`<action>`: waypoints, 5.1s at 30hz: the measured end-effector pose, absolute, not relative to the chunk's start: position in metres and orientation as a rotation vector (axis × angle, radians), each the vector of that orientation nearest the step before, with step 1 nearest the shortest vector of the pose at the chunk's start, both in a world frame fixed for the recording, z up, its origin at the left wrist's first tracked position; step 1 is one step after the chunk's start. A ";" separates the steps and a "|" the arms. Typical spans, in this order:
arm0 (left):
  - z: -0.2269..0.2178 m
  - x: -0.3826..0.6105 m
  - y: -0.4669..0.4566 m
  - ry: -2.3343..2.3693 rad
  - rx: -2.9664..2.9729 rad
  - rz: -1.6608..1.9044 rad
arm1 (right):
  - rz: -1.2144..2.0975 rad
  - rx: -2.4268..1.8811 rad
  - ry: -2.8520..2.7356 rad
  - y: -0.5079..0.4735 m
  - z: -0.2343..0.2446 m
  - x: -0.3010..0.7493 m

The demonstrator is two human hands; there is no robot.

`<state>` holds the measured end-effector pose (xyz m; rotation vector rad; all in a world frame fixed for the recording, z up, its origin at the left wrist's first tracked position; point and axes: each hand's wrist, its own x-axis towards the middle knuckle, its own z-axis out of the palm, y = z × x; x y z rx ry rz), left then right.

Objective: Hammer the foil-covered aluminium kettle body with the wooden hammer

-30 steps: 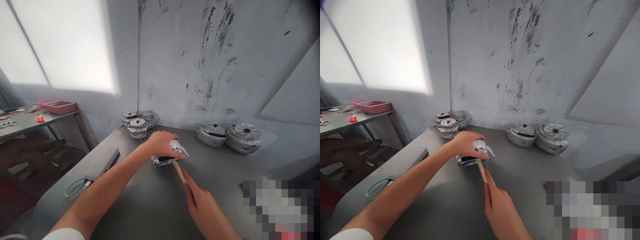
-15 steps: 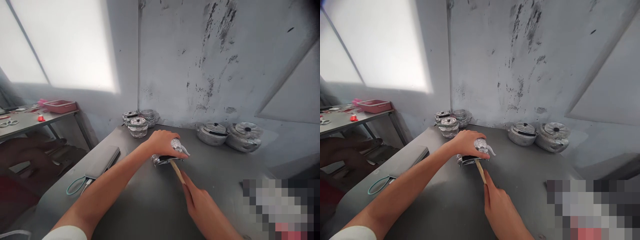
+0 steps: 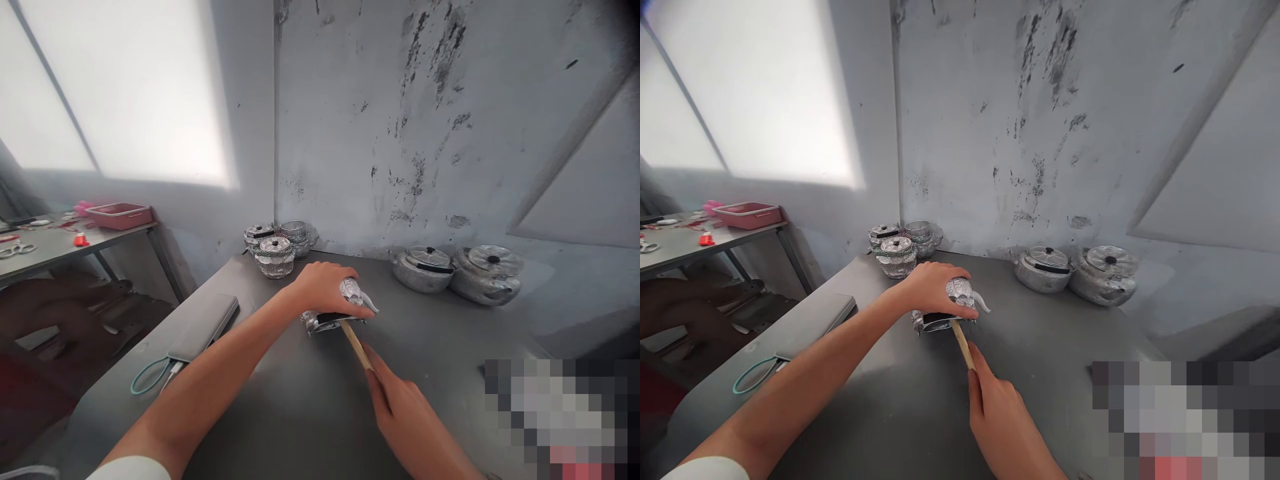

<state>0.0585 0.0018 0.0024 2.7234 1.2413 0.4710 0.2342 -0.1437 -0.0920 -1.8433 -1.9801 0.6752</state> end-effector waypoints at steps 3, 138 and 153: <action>0.002 0.058 0.002 1.239 2.729 0.468 | 0.676 -1.841 -1.978 -0.143 -0.093 0.234; 0.004 0.056 0.003 1.214 2.705 0.481 | 1.084 -1.679 -1.686 -0.137 -0.079 0.228; 0.006 0.056 0.001 1.217 2.705 0.480 | 1.037 -1.675 -1.721 -0.138 -0.080 0.228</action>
